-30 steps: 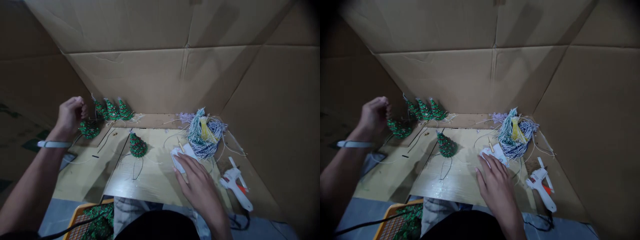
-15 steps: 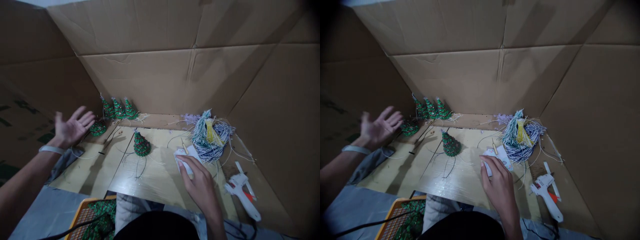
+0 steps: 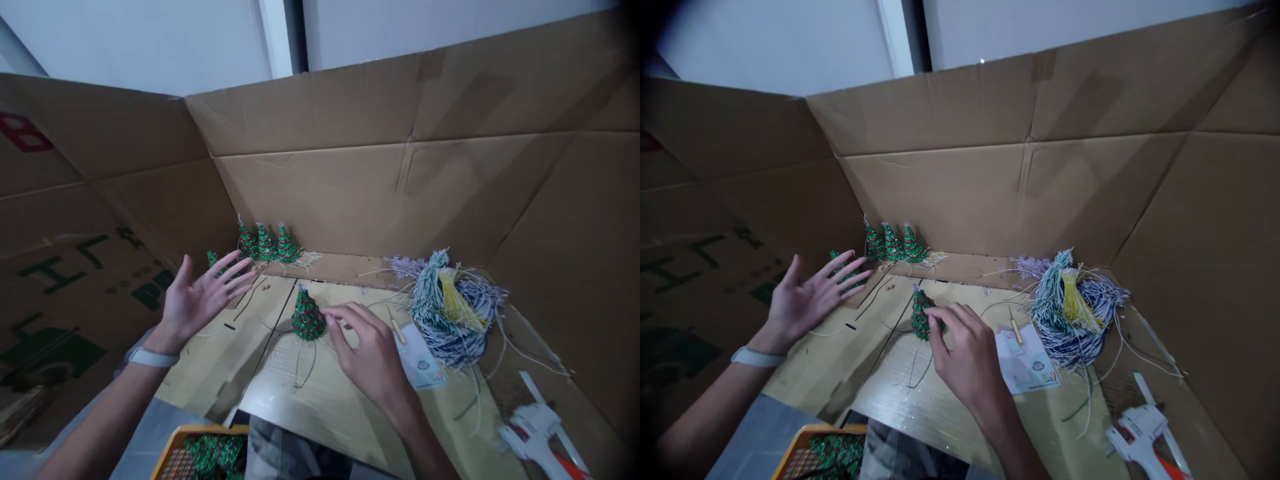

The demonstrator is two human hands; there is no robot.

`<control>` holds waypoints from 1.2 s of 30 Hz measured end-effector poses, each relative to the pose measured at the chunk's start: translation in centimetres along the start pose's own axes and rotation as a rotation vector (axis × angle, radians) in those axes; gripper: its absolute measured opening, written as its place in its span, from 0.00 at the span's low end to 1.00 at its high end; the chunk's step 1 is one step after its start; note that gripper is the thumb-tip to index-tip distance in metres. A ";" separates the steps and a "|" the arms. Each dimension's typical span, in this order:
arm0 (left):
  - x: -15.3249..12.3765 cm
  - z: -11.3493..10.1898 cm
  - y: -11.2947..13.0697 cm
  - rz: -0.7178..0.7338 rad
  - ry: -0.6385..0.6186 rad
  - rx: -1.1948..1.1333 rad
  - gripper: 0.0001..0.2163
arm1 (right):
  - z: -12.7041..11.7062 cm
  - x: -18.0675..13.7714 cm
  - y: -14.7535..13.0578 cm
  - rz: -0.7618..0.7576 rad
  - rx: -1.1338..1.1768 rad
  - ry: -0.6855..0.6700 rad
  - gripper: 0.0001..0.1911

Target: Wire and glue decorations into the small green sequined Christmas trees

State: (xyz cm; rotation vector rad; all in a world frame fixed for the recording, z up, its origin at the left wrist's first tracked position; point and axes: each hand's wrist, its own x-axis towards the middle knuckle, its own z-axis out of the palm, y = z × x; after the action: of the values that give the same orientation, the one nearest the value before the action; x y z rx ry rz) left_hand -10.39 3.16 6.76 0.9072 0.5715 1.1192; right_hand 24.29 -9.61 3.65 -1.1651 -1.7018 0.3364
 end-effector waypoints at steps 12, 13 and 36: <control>-1.9 4.9 -0.1 -0.057 -0.086 0.006 0.40 | 7.3 12.9 -4.3 -0.316 0.020 -0.029 0.22; -2.0 5.0 -0.2 -0.064 -0.090 0.001 0.39 | 8.1 14.1 -4.8 -0.367 0.008 -0.053 0.19; -2.4 5.1 -0.1 0.312 0.041 0.248 0.07 | 6.7 26.1 6.4 0.145 -0.394 -0.176 0.23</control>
State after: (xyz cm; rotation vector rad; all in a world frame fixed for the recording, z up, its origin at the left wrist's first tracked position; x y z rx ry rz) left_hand -7.23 -0.79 9.26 1.2205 0.6255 1.3696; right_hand 21.29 16.85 11.23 -1.5901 -1.8956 0.2002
